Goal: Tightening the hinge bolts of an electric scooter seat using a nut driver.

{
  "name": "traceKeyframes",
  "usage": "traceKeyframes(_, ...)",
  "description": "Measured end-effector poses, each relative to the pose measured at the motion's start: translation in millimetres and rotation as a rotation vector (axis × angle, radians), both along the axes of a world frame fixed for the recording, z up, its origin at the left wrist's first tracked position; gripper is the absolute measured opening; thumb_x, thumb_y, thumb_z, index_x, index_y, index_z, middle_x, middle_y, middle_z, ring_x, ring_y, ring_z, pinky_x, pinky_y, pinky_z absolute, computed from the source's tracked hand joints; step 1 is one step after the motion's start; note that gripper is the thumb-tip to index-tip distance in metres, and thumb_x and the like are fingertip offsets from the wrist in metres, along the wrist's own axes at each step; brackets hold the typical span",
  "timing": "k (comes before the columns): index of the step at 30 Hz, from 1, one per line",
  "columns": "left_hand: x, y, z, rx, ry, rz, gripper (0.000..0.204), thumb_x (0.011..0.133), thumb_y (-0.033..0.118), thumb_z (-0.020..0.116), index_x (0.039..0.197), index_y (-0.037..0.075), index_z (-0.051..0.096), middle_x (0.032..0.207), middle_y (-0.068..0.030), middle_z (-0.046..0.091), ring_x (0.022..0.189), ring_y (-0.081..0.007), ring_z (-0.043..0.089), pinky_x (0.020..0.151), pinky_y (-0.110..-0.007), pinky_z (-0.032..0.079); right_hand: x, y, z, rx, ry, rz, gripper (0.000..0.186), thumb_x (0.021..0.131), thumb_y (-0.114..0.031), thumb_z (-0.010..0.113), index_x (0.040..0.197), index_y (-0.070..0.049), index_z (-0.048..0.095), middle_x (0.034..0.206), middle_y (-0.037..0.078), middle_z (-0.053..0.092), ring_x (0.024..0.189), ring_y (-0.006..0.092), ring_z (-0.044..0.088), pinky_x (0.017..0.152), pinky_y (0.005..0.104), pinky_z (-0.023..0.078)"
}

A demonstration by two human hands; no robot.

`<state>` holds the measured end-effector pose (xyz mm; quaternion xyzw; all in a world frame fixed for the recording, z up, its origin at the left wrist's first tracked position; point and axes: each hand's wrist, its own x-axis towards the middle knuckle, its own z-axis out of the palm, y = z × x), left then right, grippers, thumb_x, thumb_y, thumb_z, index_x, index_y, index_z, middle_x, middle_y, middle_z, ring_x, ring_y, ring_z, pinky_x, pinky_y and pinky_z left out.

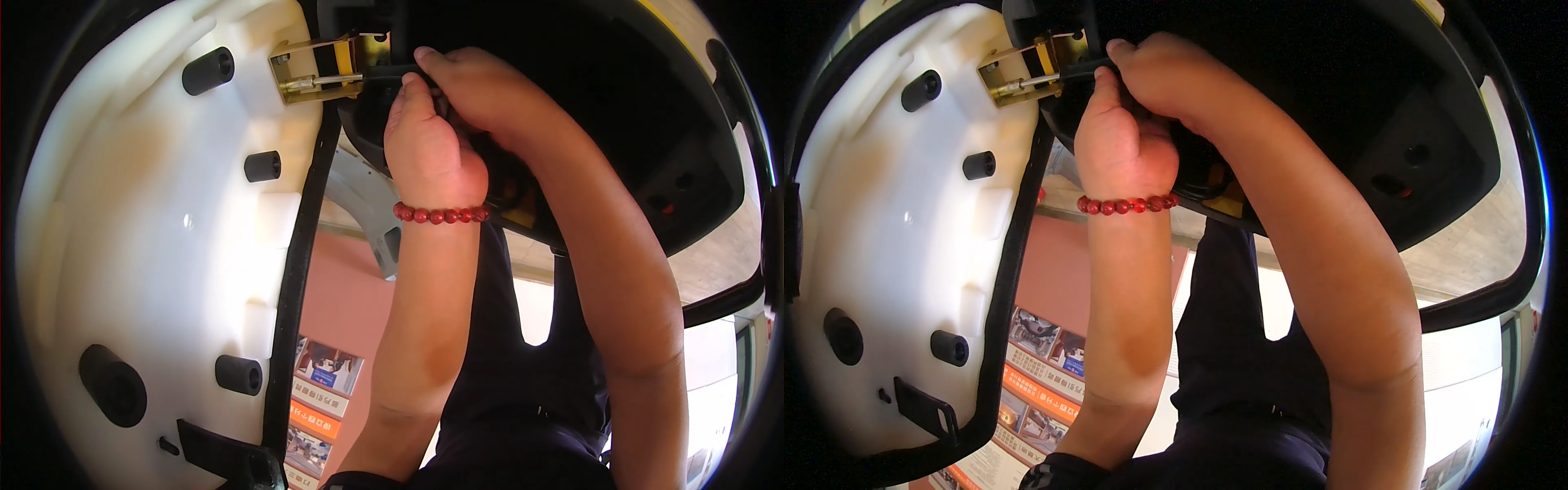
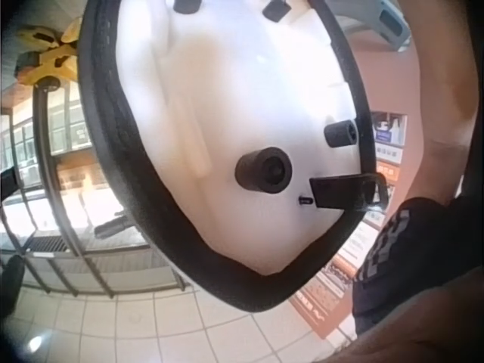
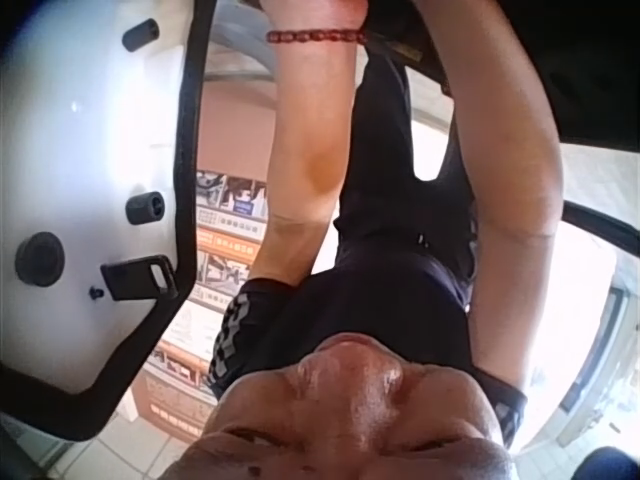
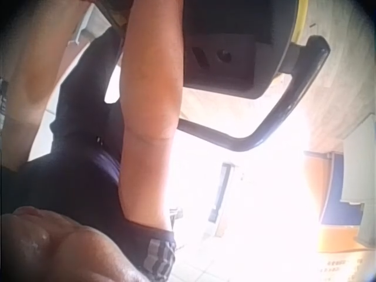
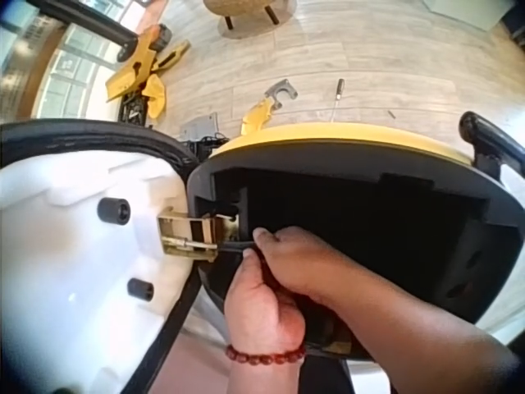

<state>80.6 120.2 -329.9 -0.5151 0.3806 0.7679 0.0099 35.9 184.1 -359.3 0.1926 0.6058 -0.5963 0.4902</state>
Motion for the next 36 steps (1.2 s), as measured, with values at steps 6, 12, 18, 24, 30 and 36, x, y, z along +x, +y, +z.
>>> traceKeyframes(6,-3.7,-3.5,2.9,0.014,-0.069,0.038,0.028,0.095,0.023,0.042,0.109,0.002,0.051,0.105,-0.0078,0.057,0.097,-0.0187,0.054,0.087,-0.033,0.042,15.1,-2.1,-4.1,0.112,0.411,0.008,0.046,0.090,-0.040,0.043,0.082,0.002,0.058,0.074,0.015,0.058,0.068,0.0240,0.053,0.065,0.0345,0.042)
traceKeyframes(12,-4.9,-0.4,3.2,-0.013,-0.058,0.062,0.029,0.095,0.023,0.042,0.109,0.000,0.052,0.105,-0.0091,0.057,0.098,-0.0188,0.054,0.086,-0.033,0.043,5.2,-3.6,-1.3,0.112,0.380,0.018,0.045,0.089,-0.039,0.043,0.080,0.003,0.059,0.074,0.019,0.058,0.069,0.0295,0.056,0.066,0.0381,0.043)
traceKeyframes(18,-13.3,-2.6,7.9,-0.047,-0.046,0.033,0.029,0.094,0.022,0.043,0.110,-0.001,0.051,0.104,-0.0104,0.057,0.095,-0.0189,0.056,0.084,-0.031,0.044,-7.4,-9.9,1.9,-0.048,-0.007,-0.080,0.046,0.088,-0.039,0.045,0.079,0.003,0.061,0.071,0.018,0.060,0.065,0.0277,0.057,0.062,0.0385,0.043)
traceKeyframes(24,-5.6,0.5,7.9,-0.030,-0.031,-0.014,0.027,0.093,0.017,0.045,0.110,-0.002,0.050,0.105,-0.0108,0.056,0.096,-0.0192,0.055,0.086,-0.032,0.044,0.4,-0.9,-5.3,-0.059,0.053,-0.073,0.046,0.089,-0.038,0.046,0.078,0.004,0.060,0.067,0.014,0.058,0.060,0.0239,0.054,0.058,0.0376,0.043)
traceKeyframes(30,20.3,-7.5,56.3,0.004,0.002,-0.085,0.032,0.091,0.013,0.047,0.116,-0.006,0.042,0.116,-0.0203,0.047,0.104,-0.0288,0.050,0.092,-0.039,0.042,12.5,23.5,25.8,-0.159,-0.015,-0.140,0.038,0.091,-0.034,0.044,0.074,-0.001,0.052,0.057,0.005,0.048,0.049,0.0138,0.044,0.047,0.0278,0.036)
traceKeyframes(36,98.5,-2.0,92.9,-0.083,0.107,-0.281,0.034,0.091,0.014,0.047,0.119,-0.005,0.041,0.111,-0.0164,0.053,0.097,-0.0224,0.054,0.085,-0.033,0.044,69.7,84.8,90.6,-0.127,0.071,-0.188,0.035,0.093,-0.032,0.043,0.073,-0.004,0.049,0.057,0.002,0.046,0.048,0.0104,0.042,0.047,0.0250,0.035)
